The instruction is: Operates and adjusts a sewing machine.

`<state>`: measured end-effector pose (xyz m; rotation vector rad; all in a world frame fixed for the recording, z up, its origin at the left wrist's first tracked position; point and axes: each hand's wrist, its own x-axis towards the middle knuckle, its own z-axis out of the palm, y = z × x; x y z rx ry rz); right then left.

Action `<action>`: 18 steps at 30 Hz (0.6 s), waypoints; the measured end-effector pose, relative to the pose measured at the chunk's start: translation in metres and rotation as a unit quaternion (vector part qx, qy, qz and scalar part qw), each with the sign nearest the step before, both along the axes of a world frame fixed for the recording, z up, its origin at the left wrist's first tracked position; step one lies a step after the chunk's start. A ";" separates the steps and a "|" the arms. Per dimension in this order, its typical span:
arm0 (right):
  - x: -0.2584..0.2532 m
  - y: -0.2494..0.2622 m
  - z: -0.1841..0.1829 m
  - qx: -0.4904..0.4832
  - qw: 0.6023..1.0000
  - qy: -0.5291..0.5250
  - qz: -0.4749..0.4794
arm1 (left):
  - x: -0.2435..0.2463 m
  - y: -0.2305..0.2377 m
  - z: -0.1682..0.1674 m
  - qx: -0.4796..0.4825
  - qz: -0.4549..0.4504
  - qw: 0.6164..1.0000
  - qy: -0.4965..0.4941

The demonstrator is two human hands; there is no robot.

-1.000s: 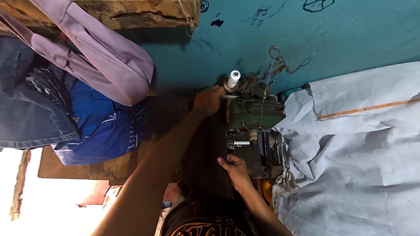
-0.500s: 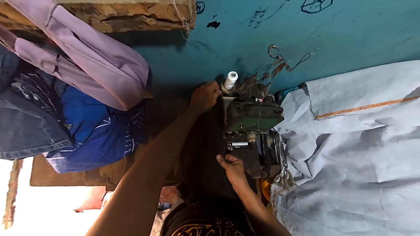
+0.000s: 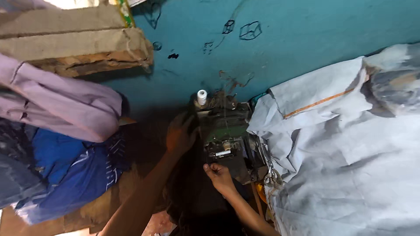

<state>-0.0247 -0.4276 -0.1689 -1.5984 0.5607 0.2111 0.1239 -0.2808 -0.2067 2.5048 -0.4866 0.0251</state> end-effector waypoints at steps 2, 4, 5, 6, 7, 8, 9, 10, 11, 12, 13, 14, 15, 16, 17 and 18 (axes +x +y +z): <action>-0.008 -0.025 0.008 -0.085 0.989 -0.104 -0.054 | -0.003 0.000 -0.001 0.019 -0.005 1.000 -0.017; 0.000 -0.063 0.014 -0.193 0.954 -0.163 -0.162 | -0.005 -0.002 0.002 0.017 -0.006 0.999 -0.041; 0.010 -0.090 0.014 -0.239 0.943 -0.151 -0.176 | -0.006 -0.005 0.003 0.015 -0.006 0.999 -0.049; 0.022 -0.117 0.006 -0.266 0.942 -0.129 -0.161 | -0.006 -0.007 0.005 0.016 -0.004 0.999 -0.051; 0.036 -0.143 -0.011 -0.277 0.946 -0.112 -0.128 | -0.007 -0.009 0.009 0.024 0.000 0.999 -0.043; 0.054 -0.166 -0.030 -0.271 0.954 -0.096 -0.083 | -0.008 -0.012 0.013 0.030 0.005 0.999 -0.031; 0.077 -0.183 -0.050 -0.263 0.959 -0.103 -0.040 | -0.009 -0.015 0.019 0.033 0.009 0.999 -0.019; 0.101 -0.196 -0.066 -0.260 0.957 -0.127 0.004 | -0.008 -0.021 0.025 0.040 0.014 0.999 -0.013; 0.126 -0.202 -0.079 -0.266 0.951 -0.150 0.051 | -0.008 -0.025 0.030 0.052 0.030 0.998 0.005; 0.146 -0.202 -0.092 -0.273 0.943 -0.166 0.095 | -0.009 -0.027 0.033 0.067 0.051 0.996 0.028; 0.162 -0.198 -0.102 -0.272 0.938 -0.172 0.126 | -0.010 -0.030 0.037 0.079 0.066 0.994 0.043; 0.175 -0.193 -0.109 -0.268 0.936 -0.179 0.144 | -0.009 -0.032 0.038 0.079 0.069 0.994 0.040; 0.181 -0.191 -0.110 -0.256 0.935 -0.189 0.155 | -0.010 -0.034 0.037 0.072 0.067 0.995 0.034; 0.182 -0.189 -0.107 -0.237 0.936 -0.199 0.167 | -0.010 -0.035 0.036 0.072 0.067 0.995 0.031; 0.182 -0.188 -0.101 -0.216 0.939 -0.200 0.180 | -0.011 -0.036 0.035 0.077 0.068 0.994 0.031; 0.182 -0.187 -0.100 -0.203 0.938 -0.206 0.190 | -0.012 -0.036 0.035 0.081 0.073 0.994 0.032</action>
